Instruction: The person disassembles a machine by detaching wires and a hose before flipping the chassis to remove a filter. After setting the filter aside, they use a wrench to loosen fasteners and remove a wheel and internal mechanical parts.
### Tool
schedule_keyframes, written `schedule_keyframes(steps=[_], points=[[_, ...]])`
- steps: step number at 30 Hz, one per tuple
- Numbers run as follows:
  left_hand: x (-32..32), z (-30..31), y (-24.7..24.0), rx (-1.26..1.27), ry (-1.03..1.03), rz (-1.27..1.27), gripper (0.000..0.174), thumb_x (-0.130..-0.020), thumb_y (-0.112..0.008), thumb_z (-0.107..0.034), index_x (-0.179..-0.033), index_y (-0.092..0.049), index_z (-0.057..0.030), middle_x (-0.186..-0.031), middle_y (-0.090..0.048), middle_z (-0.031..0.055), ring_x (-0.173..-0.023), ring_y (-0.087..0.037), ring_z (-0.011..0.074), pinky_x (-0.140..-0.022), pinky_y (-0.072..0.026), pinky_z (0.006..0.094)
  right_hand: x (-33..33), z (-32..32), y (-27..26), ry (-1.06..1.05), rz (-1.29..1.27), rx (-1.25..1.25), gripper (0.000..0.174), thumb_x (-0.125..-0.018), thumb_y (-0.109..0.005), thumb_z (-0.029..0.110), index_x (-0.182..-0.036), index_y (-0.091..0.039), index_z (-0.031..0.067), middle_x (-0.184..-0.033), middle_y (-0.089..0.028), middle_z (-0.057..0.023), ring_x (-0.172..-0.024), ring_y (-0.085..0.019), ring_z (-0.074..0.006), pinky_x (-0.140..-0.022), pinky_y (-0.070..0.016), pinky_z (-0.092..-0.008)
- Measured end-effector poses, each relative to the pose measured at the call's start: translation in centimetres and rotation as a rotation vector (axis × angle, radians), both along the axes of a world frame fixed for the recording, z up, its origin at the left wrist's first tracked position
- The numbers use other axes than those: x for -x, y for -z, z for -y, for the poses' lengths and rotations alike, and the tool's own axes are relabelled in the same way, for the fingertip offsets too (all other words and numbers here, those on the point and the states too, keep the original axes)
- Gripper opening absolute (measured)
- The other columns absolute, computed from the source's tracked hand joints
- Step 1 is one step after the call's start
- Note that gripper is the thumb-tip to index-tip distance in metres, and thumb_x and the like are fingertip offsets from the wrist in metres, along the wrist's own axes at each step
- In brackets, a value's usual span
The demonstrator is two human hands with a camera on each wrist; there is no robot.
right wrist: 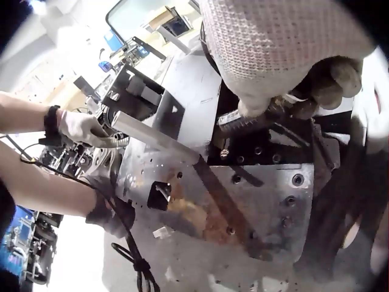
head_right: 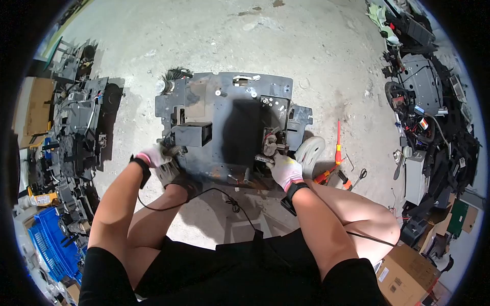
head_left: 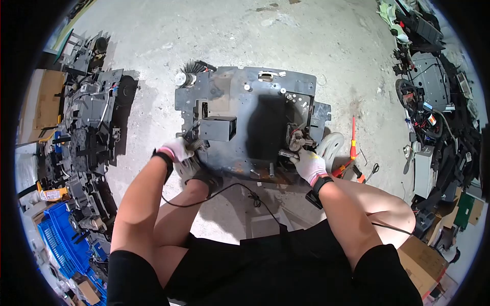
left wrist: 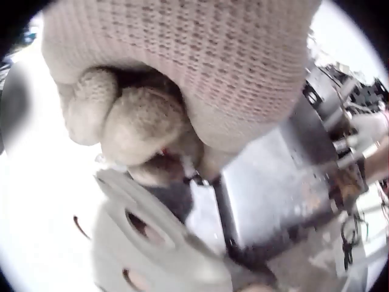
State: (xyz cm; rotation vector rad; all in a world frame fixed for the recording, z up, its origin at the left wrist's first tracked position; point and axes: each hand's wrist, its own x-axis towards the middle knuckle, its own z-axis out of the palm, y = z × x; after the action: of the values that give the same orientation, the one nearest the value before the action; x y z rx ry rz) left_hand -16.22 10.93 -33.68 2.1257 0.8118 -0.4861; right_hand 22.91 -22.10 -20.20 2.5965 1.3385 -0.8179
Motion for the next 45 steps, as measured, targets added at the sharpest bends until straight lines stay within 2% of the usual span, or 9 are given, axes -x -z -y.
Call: schedule_keyframes(steps=[1, 14, 21, 23, 26, 28, 30, 36, 45], points=[[-4.2, 0.1, -8.3, 0.068, 0.029, -0.293, 0.038, -0.074, -0.074, -0.032, -0.095, -0.073, -0.0011, -0.09, -0.071, 0.0228, -0.086, -0.07, 0.0356, -0.077, -0.0539, 0.0396, 0.2, 0.1, 0.1, -0.012, 0.014, -0.011, 0.032, -0.089, -0.064, 0.038, -0.097, -0.065, 0.0066, -0.092, -0.07, -0.0166, -0.091, -0.068, -0.0355, -0.076, -0.054, -0.0463], [-6.3, 6.6, -12.2, -0.483, 0.142, -0.366, 0.025, -0.079, -0.065, -0.03, -0.09, -0.075, -0.0099, -0.09, -0.073, 0.0169, -0.085, -0.071, 0.0346, -0.074, -0.0561, 0.0452, -0.8, 0.6, -0.1, -0.101, 0.028, -0.043, 0.034, -0.088, -0.065, 0.039, -0.104, -0.063, 0.0088, -0.093, -0.069, -0.0159, -0.09, -0.067, -0.035, -0.075, -0.0541, -0.0463], [-3.0, 5.3, -8.1, -0.383, 0.072, -0.293, 0.044, -0.08, -0.067, -0.042, -0.115, -0.066, -0.0144, -0.101, -0.07, 0.0166, -0.095, -0.066, 0.0355, -0.082, -0.0528, 0.045, -3.4, 4.5, 5.1, -0.124, -0.028, 0.008, 0.04, -0.09, -0.062, 0.038, -0.118, -0.059, 0.0081, -0.096, -0.069, -0.0184, -0.095, -0.066, -0.0357, -0.08, -0.0535, -0.0461], [-3.1, 6.0, -8.0, -0.453, 0.08, -0.295, 0.043, -0.081, -0.067, -0.042, -0.114, -0.067, -0.0146, -0.101, -0.07, 0.0156, -0.095, -0.067, 0.0342, -0.081, -0.0529, 0.0445, -6.3, 7.5, 14.3, -0.504, 0.024, -0.532, 0.048, -0.09, -0.063, 0.034, -0.129, -0.054, 0.0075, -0.097, -0.069, -0.0208, -0.096, -0.066, -0.0369, -0.081, -0.0532, -0.0459], [-2.7, 7.4, -4.6, -0.531, 0.073, -0.359, 0.043, -0.081, -0.067, -0.042, -0.113, -0.067, -0.0134, -0.102, -0.071, 0.0145, -0.094, -0.068, 0.0315, -0.078, -0.0534, 0.0437, -3.4, 2.3, -1.0, -0.007, -0.281, -0.028, 0.054, -0.09, -0.064, 0.028, -0.137, -0.048, 0.0065, -0.099, -0.068, -0.0232, -0.098, -0.065, -0.0391, -0.083, -0.0521, -0.046], [-0.4, 7.1, 3.9, -0.465, -0.34, -0.393, 0.043, -0.084, -0.064, -0.043, -0.113, -0.066, -0.0119, -0.102, -0.071, 0.0153, -0.094, -0.069, 0.0324, -0.078, -0.0539, 0.0446, -3.9, 3.2, -1.0, 0.005, -0.253, -0.324, 0.048, -0.09, -0.065, 0.023, -0.132, -0.051, 0.0054, -0.099, -0.068, -0.0248, -0.096, -0.065, -0.0408, -0.083, -0.0516, -0.0463], [-1.4, 7.5, 2.1, -0.392, -0.597, -0.207, 0.04, -0.088, -0.059, -0.04, -0.114, -0.066, -0.0101, -0.102, -0.071, 0.0167, -0.094, -0.069, 0.0335, -0.079, -0.0543, 0.0453, -4.5, 3.3, -1.6, 0.192, -0.177, -0.323, 0.04, -0.09, -0.065, 0.021, -0.124, -0.054, 0.0051, -0.099, -0.068, -0.0242, -0.094, -0.065, -0.0414, -0.081, -0.0517, -0.046], [-7.9, 6.3, -16.3, -0.4, -0.238, -0.254, 0.043, -0.089, -0.06, -0.038, -0.113, -0.068, -0.0031, -0.102, -0.069, 0.0239, -0.099, -0.066, 0.04, -0.088, -0.0517, 0.0446, -7.2, 4.6, 0.7, 0.373, -0.197, -0.488, 0.024, -0.091, -0.064, 0.025, -0.103, -0.06, 0.0048, -0.094, -0.068, -0.0238, -0.093, -0.065, -0.0424, -0.077, -0.0513, -0.047], [-11.1, 8.1, -26.8, -0.179, -0.683, 0.427, 0.035, -0.095, -0.06, -0.029, -0.108, -0.067, 0.0029, -0.093, -0.072, 0.0148, -0.085, -0.067, 0.0213, -0.077, -0.0519, 0.0335, -3.8, 5.3, 4.5, 0.35, -0.502, -0.166, 0.064, -0.101, -0.04, 0.046, -0.141, -0.04, -0.0039, -0.123, -0.062, -0.0254, -0.115, -0.059, -0.0399, -0.096, -0.0473, -0.0432]])
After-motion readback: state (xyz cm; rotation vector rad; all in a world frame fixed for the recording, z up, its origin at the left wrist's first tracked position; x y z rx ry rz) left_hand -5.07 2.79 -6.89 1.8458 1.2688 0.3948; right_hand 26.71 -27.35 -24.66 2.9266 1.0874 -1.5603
